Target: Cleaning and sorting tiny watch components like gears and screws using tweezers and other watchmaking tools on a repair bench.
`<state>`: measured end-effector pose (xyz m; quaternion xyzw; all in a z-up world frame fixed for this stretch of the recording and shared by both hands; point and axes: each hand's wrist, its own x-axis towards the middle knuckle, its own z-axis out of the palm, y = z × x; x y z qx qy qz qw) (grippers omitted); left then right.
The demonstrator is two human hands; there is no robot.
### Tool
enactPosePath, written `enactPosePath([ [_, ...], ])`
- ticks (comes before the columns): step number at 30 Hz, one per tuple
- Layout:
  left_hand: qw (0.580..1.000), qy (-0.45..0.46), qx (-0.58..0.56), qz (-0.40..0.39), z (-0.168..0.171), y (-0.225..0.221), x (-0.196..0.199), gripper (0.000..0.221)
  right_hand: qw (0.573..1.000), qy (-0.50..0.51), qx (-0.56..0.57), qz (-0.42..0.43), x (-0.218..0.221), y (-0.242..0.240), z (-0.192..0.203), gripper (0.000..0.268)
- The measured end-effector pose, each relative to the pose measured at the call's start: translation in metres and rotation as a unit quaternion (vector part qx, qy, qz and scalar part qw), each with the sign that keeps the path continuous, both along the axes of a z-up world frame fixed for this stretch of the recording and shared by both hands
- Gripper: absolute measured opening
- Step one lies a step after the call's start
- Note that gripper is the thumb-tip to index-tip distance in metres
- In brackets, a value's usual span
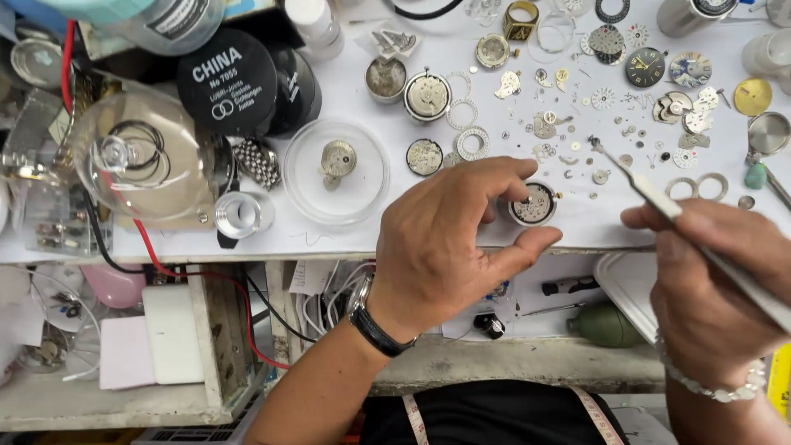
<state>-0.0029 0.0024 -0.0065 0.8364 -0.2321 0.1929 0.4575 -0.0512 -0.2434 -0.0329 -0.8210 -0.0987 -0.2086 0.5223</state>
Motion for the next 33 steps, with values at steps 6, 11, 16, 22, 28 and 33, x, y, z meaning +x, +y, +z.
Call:
enactPosePath([
  [6, 1.0, 0.01, 0.015, 0.007, -0.007, -0.001, -0.004, 0.052, 0.995, -0.067, -0.06, 0.043, -0.014, 0.002, 0.0, 0.01],
  [11, 1.0, 0.009, 0.013, 0.015, -0.003, 0.0, -0.004, 0.046, 0.993, -0.067, -0.07, 0.065, -0.012, 0.002, -0.002, 0.014],
  [16, 1.0, 0.011, 0.014, 0.02, -0.003, 0.0, -0.005, 0.045, 0.991, -0.054, -0.09, 0.079, -0.012, 0.002, 0.004, 0.015],
  [22, 1.0, 0.018, 0.009, 0.02, -0.002, -0.001, -0.005, 0.044, 0.989, -0.062, -0.09, 0.097, -0.008, 0.011, 0.011, 0.012],
  [28, 1.0, 0.014, 0.007, 0.02, -0.003, -0.001, -0.005, 0.044, 0.987, -0.073, -0.1, 0.104, -0.007, 0.012, 0.01, 0.013],
  [33, 1.0, 0.015, 0.006, 0.022, -0.001, -0.001, -0.005, 0.044, 0.985, -0.078, -0.103, 0.115, -0.006, 0.01, 0.009, 0.013],
])
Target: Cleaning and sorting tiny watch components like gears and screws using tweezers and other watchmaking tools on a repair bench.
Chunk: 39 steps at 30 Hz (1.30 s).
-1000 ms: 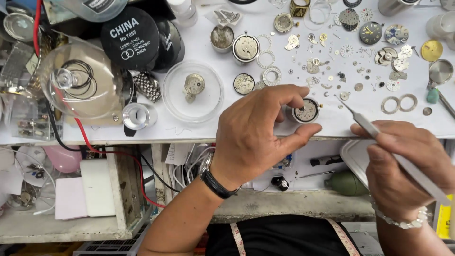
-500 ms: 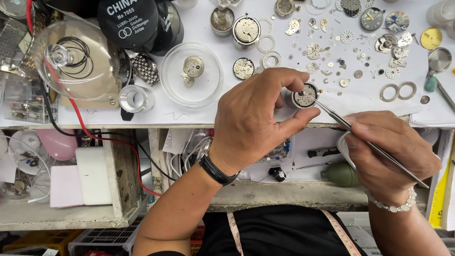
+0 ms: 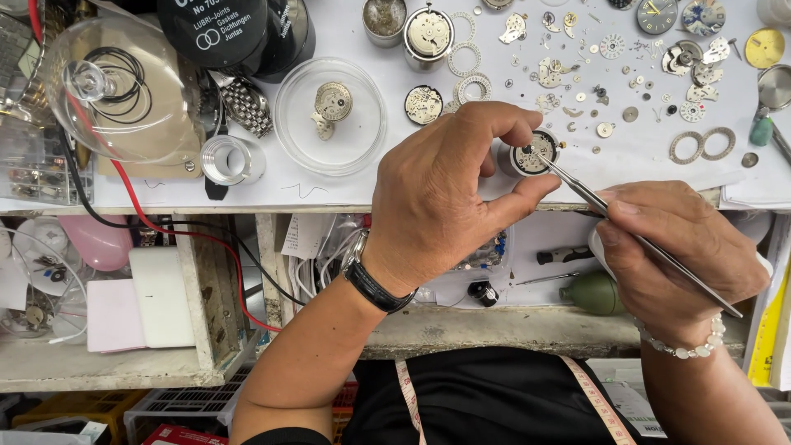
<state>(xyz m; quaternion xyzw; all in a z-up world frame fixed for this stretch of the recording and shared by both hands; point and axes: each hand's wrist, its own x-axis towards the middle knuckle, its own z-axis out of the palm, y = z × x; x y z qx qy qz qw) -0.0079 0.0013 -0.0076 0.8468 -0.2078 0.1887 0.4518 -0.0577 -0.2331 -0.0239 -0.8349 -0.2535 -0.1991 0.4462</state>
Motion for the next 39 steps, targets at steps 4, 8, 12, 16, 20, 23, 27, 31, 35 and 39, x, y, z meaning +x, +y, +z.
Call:
enactPosePath([
  [4, 1.0, 0.002, -0.003, 0.0, 0.0, -0.0002, -0.0004, 0.044, 1.0, -0.003, -0.002, 0.0, 0.0, -0.0009, -0.0015, 0.013],
  [8, 1.0, -0.003, -0.004, -0.007, 0.0001, 0.0006, 0.0, 0.044, 1.0, 0.0, -0.004, 0.002, 0.0, -0.0011, -0.0005, 0.014],
  [12, 1.0, -0.001, -0.002, -0.008, 0.0002, 0.0007, -0.0003, 0.045, 1.0, 0.007, -0.002, 0.001, -0.0011, -0.0012, 0.001, 0.017],
  [16, 1.0, 0.005, -0.007, -0.006, 0.0001, 0.0, -0.0005, 0.045, 1.0, 0.008, 0.001, 0.006, -0.0001, -0.0005, 0.0016, 0.017],
  [20, 1.0, 0.003, -0.005, -0.004, -0.0009, -0.0004, -0.0004, 0.046, 1.0, -0.001, 0.002, 0.009, 0.0014, 0.0002, 0.0017, 0.014],
  [23, 1.0, 0.008, -0.009, -0.004, -0.0003, -0.0006, -0.0005, 0.047, 1.0, 0.002, 0.006, 0.009, 0.0013, 0.0, 0.0018, 0.015],
  [27, 1.0, -0.001, -0.008, -0.002, 0.0, -0.0011, -0.0002, 0.049, 1.0, -0.002, 0.005, 0.011, 0.0032, 0.0005, 0.0022, 0.015],
  [31, 1.0, 0.004, -0.006, -0.004, -0.0003, -0.001, -0.0006, 0.05, 1.0, -0.014, 0.003, 0.015, 0.0034, 0.001, 0.0029, 0.014],
  [35, 1.0, 0.008, 0.0, -0.003, -0.0013, -0.0007, -0.0007, 0.049, 1.0, -0.006, 0.007, 0.014, 0.0029, 0.0009, 0.0027, 0.015],
  [39, 1.0, -0.002, 0.007, -0.004, 0.0014, -0.0002, -0.0001, 0.047, 1.0, -0.005, 0.011, 0.009, 0.0021, 0.0024, 0.0029, 0.015],
])
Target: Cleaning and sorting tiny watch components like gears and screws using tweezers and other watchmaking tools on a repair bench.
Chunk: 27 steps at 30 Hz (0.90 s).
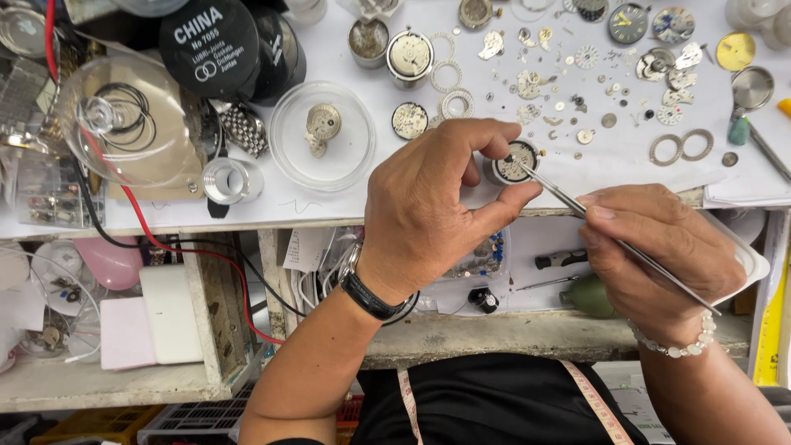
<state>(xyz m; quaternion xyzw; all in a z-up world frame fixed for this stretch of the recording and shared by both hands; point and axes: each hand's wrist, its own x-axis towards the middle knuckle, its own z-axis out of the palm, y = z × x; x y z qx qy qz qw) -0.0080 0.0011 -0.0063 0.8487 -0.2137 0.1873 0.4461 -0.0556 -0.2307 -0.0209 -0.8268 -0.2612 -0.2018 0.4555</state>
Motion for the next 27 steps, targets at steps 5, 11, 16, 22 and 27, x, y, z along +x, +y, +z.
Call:
enactPosePath([
  [5, 1.0, 0.0, 0.003, -0.015, 0.001, 0.002, 0.001, 0.05, 0.999, -0.006, -0.007, -0.051, -0.002, 0.002, 0.011, 0.013],
  [11, 1.0, 0.006, -0.025, -0.013, 0.01, -0.002, 0.003, 0.04, 0.992, -0.069, -0.089, -0.061, 0.033, -0.015, 0.031, 0.015],
  [16, 1.0, -0.002, -0.021, -0.01, 0.014, -0.004, 0.005, 0.04, 0.988, -0.052, -0.121, -0.078, 0.058, -0.003, 0.051, 0.011],
  [22, 1.0, 0.002, -0.025, -0.006, 0.015, -0.005, 0.006, 0.041, 0.991, -0.014, -0.118, -0.062, 0.077, 0.008, 0.057, 0.01],
  [27, 1.0, -0.004, -0.024, -0.007, 0.014, -0.004, 0.008, 0.04, 0.987, -0.014, -0.146, -0.062, 0.088, 0.012, 0.054, 0.009],
])
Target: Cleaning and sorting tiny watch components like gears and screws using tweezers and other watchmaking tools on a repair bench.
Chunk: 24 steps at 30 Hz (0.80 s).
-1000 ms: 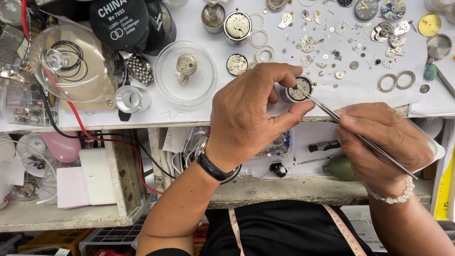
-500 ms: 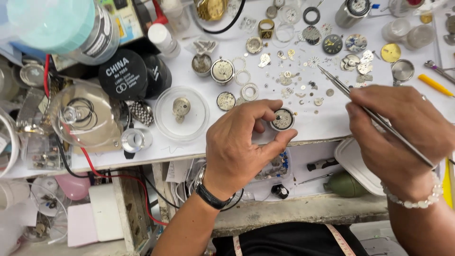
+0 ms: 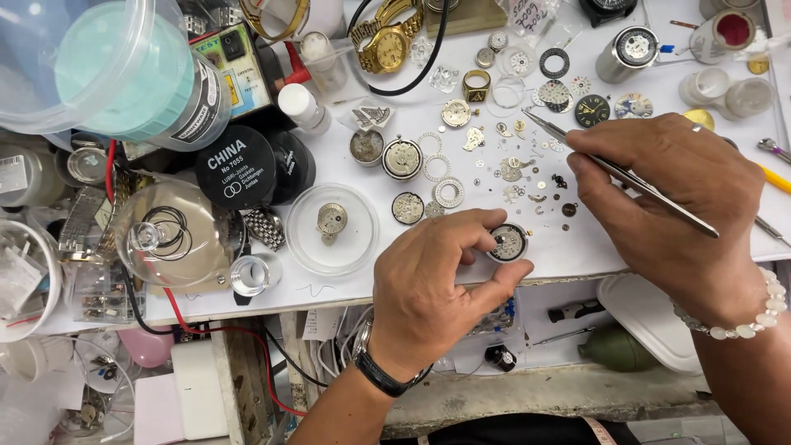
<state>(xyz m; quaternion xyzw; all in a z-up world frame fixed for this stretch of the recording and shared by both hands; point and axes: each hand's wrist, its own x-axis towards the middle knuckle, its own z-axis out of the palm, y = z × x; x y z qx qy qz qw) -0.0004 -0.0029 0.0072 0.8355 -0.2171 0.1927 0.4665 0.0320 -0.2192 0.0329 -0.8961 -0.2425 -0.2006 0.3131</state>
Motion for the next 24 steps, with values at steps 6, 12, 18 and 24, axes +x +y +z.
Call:
enactPosePath([
  [6, 1.0, 0.001, 0.0, -0.007, -0.002, 0.001, 0.0, 0.038, 1.0, -0.016, -0.007, -0.001, -0.003, -0.007, -0.002, 0.01],
  [12, 1.0, 0.006, 0.002, -0.003, -0.001, -0.001, 0.002, 0.037, 0.997, 0.0, 0.024, -0.067, -0.052, -0.044, -0.047, 0.025],
  [18, 1.0, -0.018, 0.02, -0.002, 0.002, -0.004, 0.004, 0.041, 0.819, 0.33, 0.288, -0.372, -0.089, -0.022, -0.032, 0.032],
  [24, 0.999, -0.012, 0.05, 0.001, 0.001, -0.008, 0.004, 0.043, 0.982, -0.169, 0.082, 0.02, -0.07, -0.045, -0.096, 0.023],
])
